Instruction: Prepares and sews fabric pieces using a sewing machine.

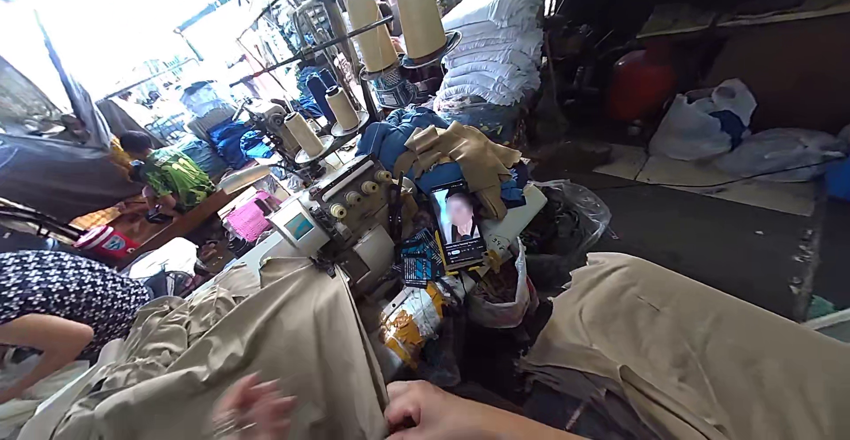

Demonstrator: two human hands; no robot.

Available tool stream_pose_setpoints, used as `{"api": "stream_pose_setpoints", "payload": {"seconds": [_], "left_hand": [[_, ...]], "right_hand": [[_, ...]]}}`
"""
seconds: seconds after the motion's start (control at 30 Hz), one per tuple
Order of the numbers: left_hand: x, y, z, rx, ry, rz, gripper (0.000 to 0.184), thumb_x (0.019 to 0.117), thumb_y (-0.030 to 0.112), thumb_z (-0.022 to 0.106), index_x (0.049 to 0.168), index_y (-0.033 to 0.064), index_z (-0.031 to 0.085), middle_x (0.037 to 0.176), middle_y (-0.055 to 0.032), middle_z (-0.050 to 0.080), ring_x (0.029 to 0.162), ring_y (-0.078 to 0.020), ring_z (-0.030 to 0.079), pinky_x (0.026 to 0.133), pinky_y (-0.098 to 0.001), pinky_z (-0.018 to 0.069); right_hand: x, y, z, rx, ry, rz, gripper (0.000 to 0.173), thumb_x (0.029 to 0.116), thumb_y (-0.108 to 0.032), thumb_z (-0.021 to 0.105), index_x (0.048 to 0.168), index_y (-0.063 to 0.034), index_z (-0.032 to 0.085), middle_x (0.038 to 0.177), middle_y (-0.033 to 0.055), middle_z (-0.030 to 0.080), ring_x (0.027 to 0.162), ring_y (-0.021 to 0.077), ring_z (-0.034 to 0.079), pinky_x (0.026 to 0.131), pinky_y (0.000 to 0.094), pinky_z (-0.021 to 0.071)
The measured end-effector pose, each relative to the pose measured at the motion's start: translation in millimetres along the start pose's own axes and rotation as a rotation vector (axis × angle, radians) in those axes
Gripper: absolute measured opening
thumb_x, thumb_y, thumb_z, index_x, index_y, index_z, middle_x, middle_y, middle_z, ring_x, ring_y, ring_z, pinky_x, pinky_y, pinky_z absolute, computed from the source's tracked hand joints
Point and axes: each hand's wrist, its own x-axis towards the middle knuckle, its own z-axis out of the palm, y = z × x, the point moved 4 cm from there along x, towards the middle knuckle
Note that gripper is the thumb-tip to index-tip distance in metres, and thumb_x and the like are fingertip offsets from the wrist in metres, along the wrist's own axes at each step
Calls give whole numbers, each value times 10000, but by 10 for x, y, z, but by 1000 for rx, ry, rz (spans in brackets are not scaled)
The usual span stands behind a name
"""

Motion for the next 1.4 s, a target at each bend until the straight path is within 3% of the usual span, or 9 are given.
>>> {"api": "stream_pose_setpoints", "payload": {"seconds": [0.13, 0.27, 0.37, 0.53, 0.63, 0.73, 0.83, 1.0, 1.4], "left_hand": [[-455, -95, 1141, -63, -197, -233, 503, 863, 81, 719, 1330, -54, 590, 1109, -178, 702, 890, -214, 700, 784, -402, 585], [-663, -543, 1078, -240, -168, -409, 193, 787, 1, 676, 978, -7, 708, 877, -43, 726, 787, -66, 688, 725, -273, 579], [-939, -698, 930, -336, -152, -489, 174, 734, -59, 650, 891, -8, 706, 804, -33, 733, 739, -63, 698, 692, -273, 594], [-1350, -463, 619, -440, 0, -311, 330, 739, -63, 654, 1066, -32, 679, 963, -22, 751, 902, -73, 721, 812, -277, 622], [-1535, -72, 446, -519, 36, -85, 378, 782, -20, 752, 1137, 84, 674, 1056, 53, 753, 984, -68, 718, 871, -272, 620], [-1580, 229, 398, -454, 17, 210, 251, 860, 132, 808, 1085, 210, 731, 1097, 77, 718, 1040, -68, 685, 886, -229, 599], [-1593, 368, 440, -352, -34, 418, 174, 879, 154, 807, 1016, 210, 717, 1190, 12, 709, 1253, -225, 624, 1059, -385, 547], [-1707, 419, 679, -263, -175, 611, 113, 936, 72, 719, 1030, 128, 687, 1228, -104, 732, 1254, -328, 643, 1101, -514, 521], [-1901, 438, 922, 196, -159, 858, 86, 1007, 127, 616, 1060, 129, 684, 1299, -89, 708, 1304, -254, 615, 1152, -474, 443]], "right_hand": [[4, -21, 116, -163, -43, 36, 180, 971, -51, 642, 1025, 97, 727, 1144, 276, 665, 1136, 374, 635, 1027, 466, 501], [-155, 80, 13, -91, 31, 154, 183, 989, -100, 641, 1064, -11, 781, 1009, 176, 668, 982, 241, 627, 921, 355, 514], [-309, 178, -13, 78, 137, 230, 149, 941, -110, 693, 1040, -57, 790, 1011, 84, 681, 979, 119, 621, 895, 279, 518], [-565, 178, 84, 657, 361, 500, 512, 850, 53, 724, 1294, -48, 491, 1062, 104, 694, 897, 191, 720, 814, 372, 619], [-736, 54, 172, 817, 266, 597, 821, 855, 11, 736, 1532, -150, 300, 1102, 122, 713, 929, 215, 731, 833, 383, 617], [-864, -195, 240, 812, 146, 579, 483, 860, -25, 755, 1304, -77, 571, 996, 39, 734, 848, 121, 713, 744, 285, 604], [-938, -352, 254, 810, 148, 524, 252, 871, -19, 752, 1113, -58, 690, 953, 29, 735, 824, 107, 712, 742, 269, 608], [-1059, -435, 216, 806, 215, 511, 227, 867, 17, 739, 1086, -35, 716, 955, 60, 741, 819, 109, 713, 744, 260, 607], [-1334, -399, 160, 741, 221, 438, 232, 881, 44, 716, 1102, -27, 715, 936, 27, 745, 791, 91, 720, 745, 250, 619]]}}
